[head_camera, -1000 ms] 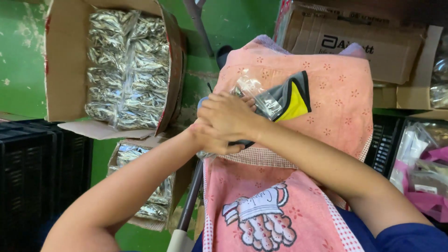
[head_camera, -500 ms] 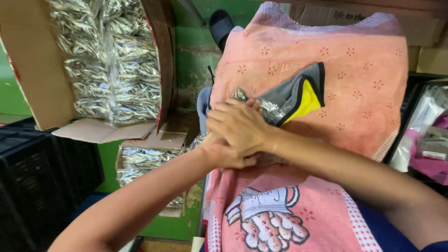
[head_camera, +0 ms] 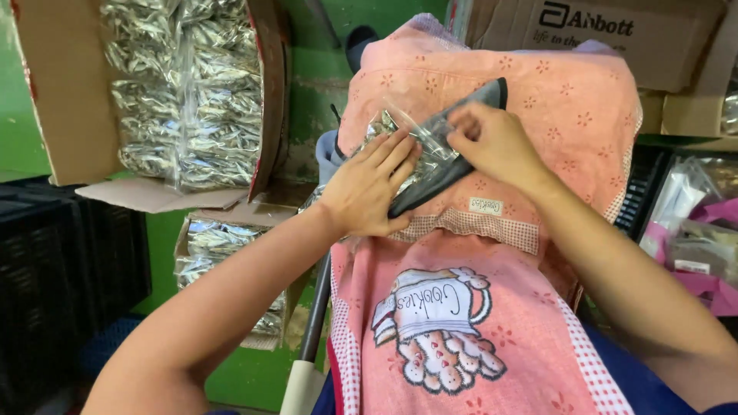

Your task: The person packages dried fish by placing them into plastic bags, using a heat sealer to close the bags, and organizing the sealed bags into boxes.

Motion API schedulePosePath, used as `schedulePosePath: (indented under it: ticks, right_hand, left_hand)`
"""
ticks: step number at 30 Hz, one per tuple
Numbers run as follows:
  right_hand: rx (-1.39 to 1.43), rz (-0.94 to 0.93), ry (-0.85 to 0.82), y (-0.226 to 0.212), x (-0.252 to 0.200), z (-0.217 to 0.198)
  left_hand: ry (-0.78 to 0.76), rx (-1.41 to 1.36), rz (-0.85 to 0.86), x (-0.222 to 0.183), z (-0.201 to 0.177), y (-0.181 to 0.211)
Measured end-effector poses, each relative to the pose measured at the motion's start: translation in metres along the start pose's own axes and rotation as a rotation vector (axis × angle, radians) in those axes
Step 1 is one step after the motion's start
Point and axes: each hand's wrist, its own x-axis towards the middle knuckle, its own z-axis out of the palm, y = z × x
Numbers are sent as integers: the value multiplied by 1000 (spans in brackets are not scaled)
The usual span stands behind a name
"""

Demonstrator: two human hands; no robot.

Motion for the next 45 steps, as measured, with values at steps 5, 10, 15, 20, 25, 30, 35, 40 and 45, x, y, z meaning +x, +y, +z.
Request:
schedulePosePath:
  ticks: [5, 10, 15, 20, 25, 30, 35, 40, 45]
  right_hand:
    - [397, 288, -293, -12, 1, -17]
    - [274, 302, -291, -8, 13, -11]
    - [163, 388, -338, 10, 31, -3]
    - [200, 277, -366, -9, 46, -10]
    - [149, 273, -363, -14, 55, -11]
    - [228, 223, -362, -22, 62, -14]
    - [187, 191, -327, -25, 63, -12]
    - [75, 190, -328, -29, 69, -11]
    - [82, 52, -295, -43, 77, -15]
  left_hand:
    - [11, -40, 11, 7, -10, 4]
    - [16, -12, 8, 16, -11, 4]
    - [4, -43, -7, 18, -13, 0]
    - [10, -67, -16, 20, -11, -4]
    - [9, -71, -18, 22, -12, -5]
    - [6, -75, -29, 23, -12, -4]
    - [9, -78, -30, 24, -13, -2]
    - [-3, -87, -31, 25, -13, -2]
    - [4, -115, -48, 30, -19, -3]
